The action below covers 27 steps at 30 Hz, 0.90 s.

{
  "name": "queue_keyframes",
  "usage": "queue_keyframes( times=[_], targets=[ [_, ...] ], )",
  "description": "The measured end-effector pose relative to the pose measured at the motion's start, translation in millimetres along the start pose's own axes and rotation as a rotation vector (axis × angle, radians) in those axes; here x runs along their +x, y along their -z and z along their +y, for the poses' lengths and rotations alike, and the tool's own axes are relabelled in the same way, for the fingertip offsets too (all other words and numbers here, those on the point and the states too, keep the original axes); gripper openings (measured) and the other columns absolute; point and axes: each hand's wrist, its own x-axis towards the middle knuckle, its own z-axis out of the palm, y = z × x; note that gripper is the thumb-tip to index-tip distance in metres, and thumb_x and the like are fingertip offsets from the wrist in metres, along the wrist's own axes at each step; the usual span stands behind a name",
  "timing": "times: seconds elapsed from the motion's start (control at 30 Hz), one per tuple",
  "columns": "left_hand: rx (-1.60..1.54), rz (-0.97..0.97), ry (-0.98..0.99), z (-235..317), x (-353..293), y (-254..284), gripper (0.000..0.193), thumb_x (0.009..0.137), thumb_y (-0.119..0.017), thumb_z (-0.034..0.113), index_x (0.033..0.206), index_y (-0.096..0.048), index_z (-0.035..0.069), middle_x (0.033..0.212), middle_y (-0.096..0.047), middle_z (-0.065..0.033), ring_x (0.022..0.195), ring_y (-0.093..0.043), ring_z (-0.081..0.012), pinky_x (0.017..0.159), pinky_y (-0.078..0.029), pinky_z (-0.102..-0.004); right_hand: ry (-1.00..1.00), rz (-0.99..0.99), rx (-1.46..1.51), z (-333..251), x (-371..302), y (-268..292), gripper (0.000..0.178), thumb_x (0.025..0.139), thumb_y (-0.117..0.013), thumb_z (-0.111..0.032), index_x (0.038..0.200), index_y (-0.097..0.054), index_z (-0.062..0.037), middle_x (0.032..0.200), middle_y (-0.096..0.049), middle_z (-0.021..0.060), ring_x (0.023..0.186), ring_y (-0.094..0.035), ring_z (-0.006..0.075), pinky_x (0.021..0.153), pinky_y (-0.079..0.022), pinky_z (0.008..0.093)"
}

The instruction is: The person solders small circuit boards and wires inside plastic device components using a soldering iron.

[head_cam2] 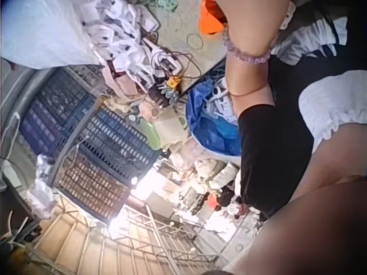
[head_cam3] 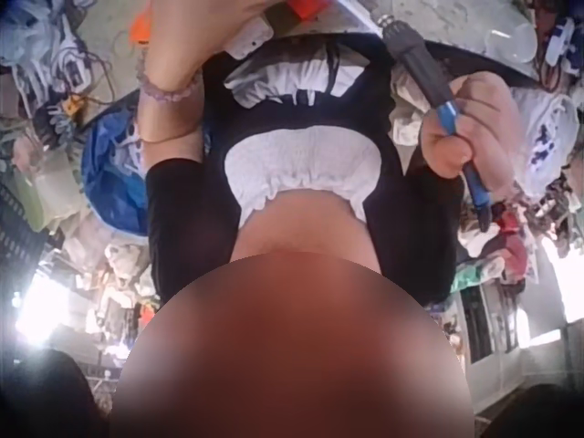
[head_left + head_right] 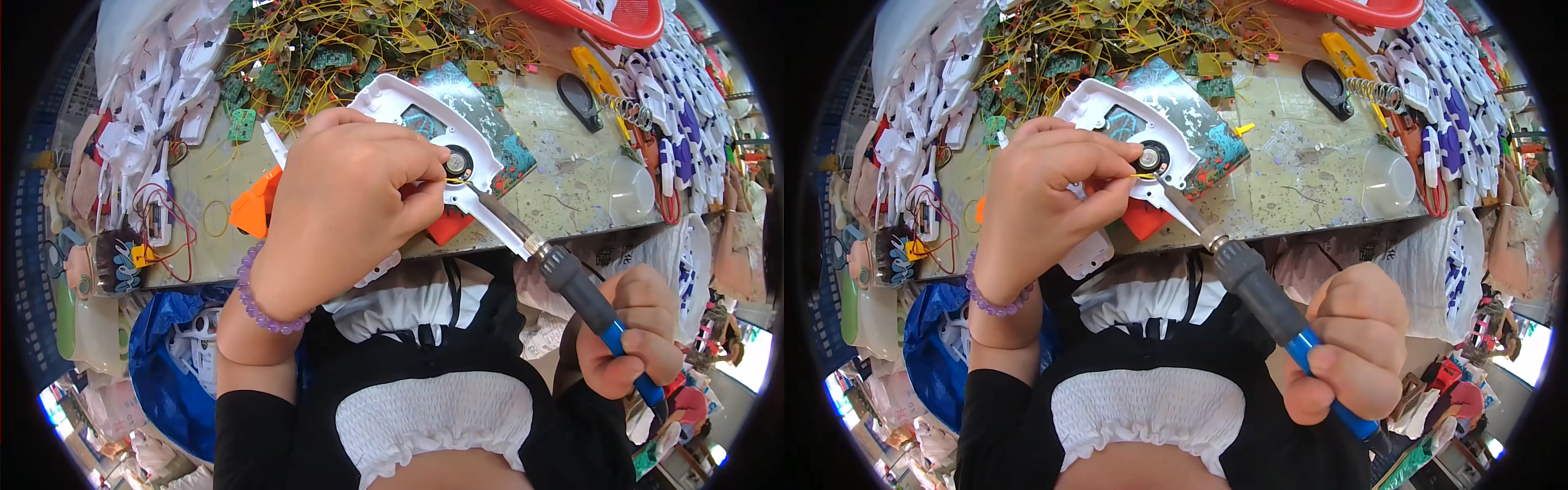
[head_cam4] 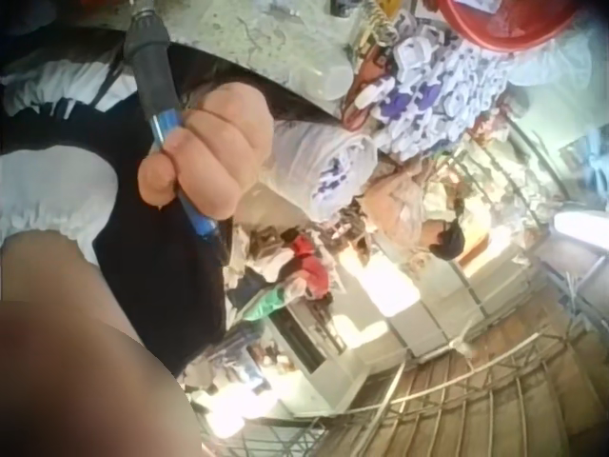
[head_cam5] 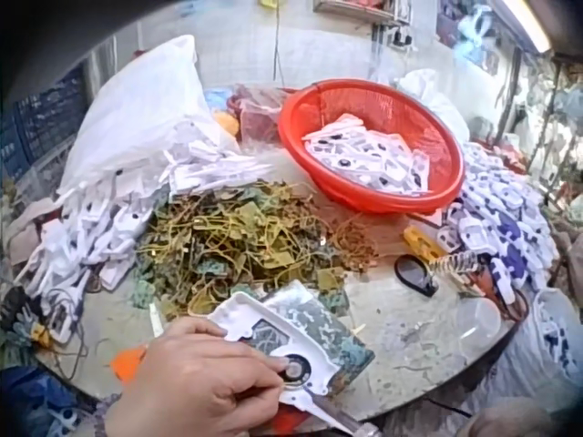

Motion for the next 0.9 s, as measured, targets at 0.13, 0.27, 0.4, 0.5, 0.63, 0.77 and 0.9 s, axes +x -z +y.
queue_keyframes(
  times=[0.13, 0.27, 0.4, 0.5, 0.63, 0.77, 0.9],
  targets=[
    [0.01, 0.014, -0.009, 1, 1, -1, 0.004, 0.069, -0.07, 0.008, 0.069, -0.067, 0.007, 0.08, -0.071, -0.0026, 0.059, -0.061, -0.0135, 0.079, -0.043, -0.0314, 0.018, 0.043, -0.041, 1, -1, -5, 0.029, 0.091, -0.054, -0.029, 0.082, -0.046, -0.0029, 0.057, -0.044, 0.0036, 0.039, -0.038, 0.0143, 0.034, -0.025, 0.0271],
    [0.016, 0.007, -0.006, 1, 1, 1, 0.004, 0.069, -0.07, 0.008, 0.069, -0.066, 0.007, 0.08, -0.071, -0.0026, 0.061, -0.061, -0.014, 0.08, -0.042, -0.0317, 0.015, 0.067, -0.059, 2, -1, -10, 0.028, 0.09, -0.056, -0.028, 0.081, -0.046, -0.0028, 0.055, -0.043, 0.0033, 0.038, -0.037, 0.0143, 0.034, -0.024, 0.0275],
    [0.02, 0.001, -0.001, 2, 0, 1, 0.004, 0.069, -0.07, 0.008, 0.069, -0.066, 0.007, 0.081, -0.071, -0.0028, 0.062, -0.062, -0.0143, 0.08, -0.042, -0.0318, 0.013, 0.062, -0.043, 2, -2, -11, 0.028, 0.09, -0.056, -0.028, 0.081, -0.046, -0.0029, 0.055, -0.042, 0.0029, 0.038, -0.037, 0.0142, 0.034, -0.024, 0.0276],
    [0.023, 0.007, 0.0, 2, -1, 0, 0.004, 0.069, -0.07, 0.008, 0.069, -0.066, 0.008, 0.081, -0.071, -0.0027, 0.062, -0.062, -0.0149, 0.08, -0.042, -0.0321, 0.012, 0.055, -0.044, 1, -2, -10, 0.027, 0.089, -0.056, -0.027, 0.081, -0.046, -0.003, 0.055, -0.042, 0.0026, 0.038, -0.037, 0.014, 0.034, -0.024, 0.0275],
    [0.033, 0.028, -0.034, 3, 1, -1, 0.004, 0.069, -0.07, 0.009, 0.069, -0.066, 0.008, 0.081, -0.071, -0.0027, 0.064, -0.062, -0.0158, 0.08, -0.043, -0.0324, -0.026, -0.068, -0.043, -6, 1, -4, 0.03, 0.094, -0.049, -0.033, 0.085, -0.043, -0.0049, 0.058, -0.038, 0.0034, 0.047, -0.034, 0.0158, 0.044, -0.023, 0.0311],
    [0.035, 0.025, -0.031, 2, 1, -2, 0.004, 0.069, -0.07, 0.008, 0.07, -0.066, 0.008, 0.081, -0.071, -0.003, 0.065, -0.063, -0.016, 0.08, -0.043, -0.0324, 0.012, -0.08, -0.03, 1, 6, -3, 0.024, 0.089, -0.057, -0.026, 0.081, -0.047, -0.0056, 0.056, -0.041, 0.0012, 0.041, -0.037, 0.0131, 0.036, -0.026, 0.0269],
    [0.024, 0.01, -0.029, 2, 0, -2, 0.003, 0.071, -0.066, 0.009, 0.071, -0.067, 0.006, 0.075, -0.068, -0.0052, 0.068, -0.062, -0.0208, 0.075, -0.043, -0.0335, 0.046, -0.102, -0.03, 2, -1, -5, 0.023, 0.089, -0.057, -0.026, 0.081, -0.047, -0.0066, 0.056, -0.042, 0.001, 0.042, -0.037, 0.0131, 0.036, -0.026, 0.0269]
  ],
)
